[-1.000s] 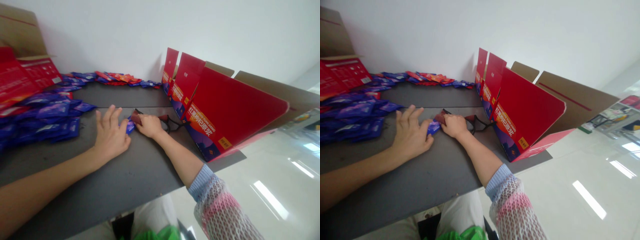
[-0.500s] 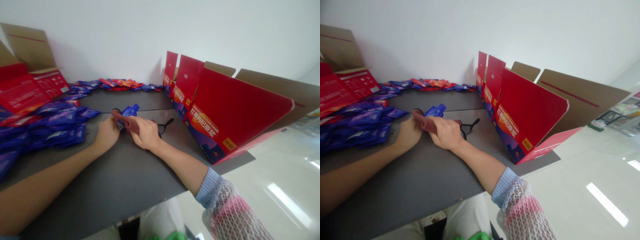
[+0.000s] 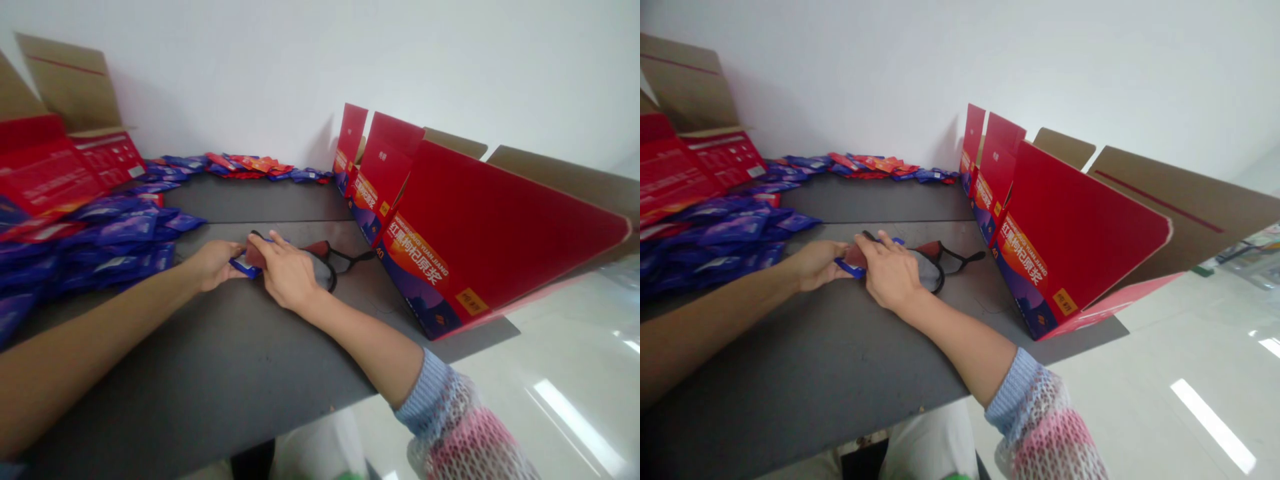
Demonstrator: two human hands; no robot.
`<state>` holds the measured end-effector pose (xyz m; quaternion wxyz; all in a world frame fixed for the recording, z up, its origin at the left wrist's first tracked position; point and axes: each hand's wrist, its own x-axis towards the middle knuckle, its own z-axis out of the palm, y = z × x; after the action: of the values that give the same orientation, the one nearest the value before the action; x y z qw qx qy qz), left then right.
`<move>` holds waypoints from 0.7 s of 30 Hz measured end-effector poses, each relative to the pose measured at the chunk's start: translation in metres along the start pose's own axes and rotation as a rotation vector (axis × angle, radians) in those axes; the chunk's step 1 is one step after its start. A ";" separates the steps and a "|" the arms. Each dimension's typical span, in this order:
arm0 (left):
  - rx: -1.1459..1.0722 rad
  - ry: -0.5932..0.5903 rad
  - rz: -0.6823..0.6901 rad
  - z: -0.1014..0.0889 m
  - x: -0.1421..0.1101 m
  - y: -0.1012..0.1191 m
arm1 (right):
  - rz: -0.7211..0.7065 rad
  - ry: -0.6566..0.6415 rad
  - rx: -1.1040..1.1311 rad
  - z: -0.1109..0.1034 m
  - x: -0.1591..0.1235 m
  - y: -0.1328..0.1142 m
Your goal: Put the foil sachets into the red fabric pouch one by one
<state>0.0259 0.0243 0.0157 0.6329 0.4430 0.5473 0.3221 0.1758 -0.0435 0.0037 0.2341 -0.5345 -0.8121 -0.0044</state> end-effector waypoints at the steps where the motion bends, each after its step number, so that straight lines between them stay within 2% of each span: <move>1: -0.008 0.001 -0.019 0.000 0.002 0.000 | -0.028 -0.039 -0.002 0.002 -0.002 -0.004; 4: -0.014 -0.034 -0.056 -0.003 0.006 -0.002 | -0.161 -0.116 0.015 0.001 -0.006 -0.009; 7: -0.007 -0.061 -0.022 -0.007 0.007 -0.006 | -0.178 -0.138 0.017 -0.004 -0.001 -0.004; 11: 0.001 -0.022 0.030 -0.005 0.003 -0.007 | -0.039 -0.153 -0.068 -0.009 0.012 0.010; 15: -0.029 -0.075 0.012 -0.004 -0.004 -0.006 | 0.135 -0.171 -0.167 -0.007 0.021 0.030; 18: -0.011 -0.103 0.017 -0.004 -0.006 -0.006 | 0.180 -0.176 -0.131 -0.006 0.023 0.041; 21: 0.043 -0.073 0.051 -0.004 -0.004 -0.009 | 0.249 -0.168 -0.053 -0.011 0.023 0.050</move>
<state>0.0203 0.0175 0.0089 0.6342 0.4818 0.5192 0.3099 0.2162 -0.0055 0.0101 0.1499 -0.6355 -0.7559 0.0478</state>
